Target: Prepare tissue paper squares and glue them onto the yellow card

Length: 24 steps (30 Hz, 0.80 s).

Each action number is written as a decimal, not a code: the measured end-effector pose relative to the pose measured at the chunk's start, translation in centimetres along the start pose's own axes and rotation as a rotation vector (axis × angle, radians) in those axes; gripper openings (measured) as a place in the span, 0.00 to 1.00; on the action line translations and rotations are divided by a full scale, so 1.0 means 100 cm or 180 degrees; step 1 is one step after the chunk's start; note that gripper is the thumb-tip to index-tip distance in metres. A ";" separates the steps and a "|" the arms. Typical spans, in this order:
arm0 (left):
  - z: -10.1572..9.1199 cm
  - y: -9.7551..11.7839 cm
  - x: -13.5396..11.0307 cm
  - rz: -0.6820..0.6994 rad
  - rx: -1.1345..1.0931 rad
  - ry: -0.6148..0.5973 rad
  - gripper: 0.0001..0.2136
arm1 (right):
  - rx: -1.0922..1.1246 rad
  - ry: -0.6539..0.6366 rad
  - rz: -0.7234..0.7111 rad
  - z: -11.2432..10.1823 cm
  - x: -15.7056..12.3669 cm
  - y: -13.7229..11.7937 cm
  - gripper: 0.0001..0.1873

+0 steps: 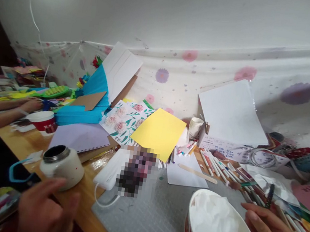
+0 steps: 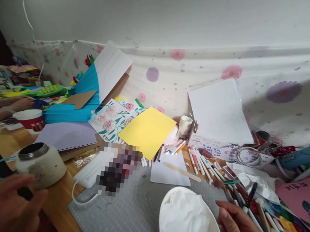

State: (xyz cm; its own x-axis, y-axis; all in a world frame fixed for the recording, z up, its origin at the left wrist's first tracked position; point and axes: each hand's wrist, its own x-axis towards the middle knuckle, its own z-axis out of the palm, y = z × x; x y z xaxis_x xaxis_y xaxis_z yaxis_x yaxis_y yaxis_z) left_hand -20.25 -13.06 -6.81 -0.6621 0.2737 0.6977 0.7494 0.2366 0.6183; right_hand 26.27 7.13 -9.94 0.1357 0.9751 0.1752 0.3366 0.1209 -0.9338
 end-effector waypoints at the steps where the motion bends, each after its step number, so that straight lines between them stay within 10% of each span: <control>1: 0.002 0.014 -0.009 0.0165 -0.0108 0.0008 0.13 | 0.0059 -0.0220 0.0136 0.000 -0.002 -0.003 0.18; 9: 0.059 0.143 -0.037 0.1902 -0.2152 -0.2317 0.16 | 0.0145 -0.0954 0.0024 0.004 -0.013 -0.030 0.23; 16: 0.118 0.211 -0.024 0.0017 -0.2483 -0.3496 0.05 | 0.0245 -0.1983 -0.0392 0.011 -0.030 -0.063 0.21; 24: 0.169 0.185 -0.030 -0.0661 -0.2270 -0.4054 0.11 | 0.0374 -0.2348 -0.0605 0.011 -0.039 -0.072 0.35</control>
State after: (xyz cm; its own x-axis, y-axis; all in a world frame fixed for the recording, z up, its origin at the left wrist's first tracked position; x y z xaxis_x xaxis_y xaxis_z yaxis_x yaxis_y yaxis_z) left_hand -4.28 6.25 -3.59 -0.0221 0.9994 0.0282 0.2334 -0.0223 0.9721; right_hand 22.28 2.63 -4.29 -0.5849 0.8020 0.1212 0.1851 0.2775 -0.9427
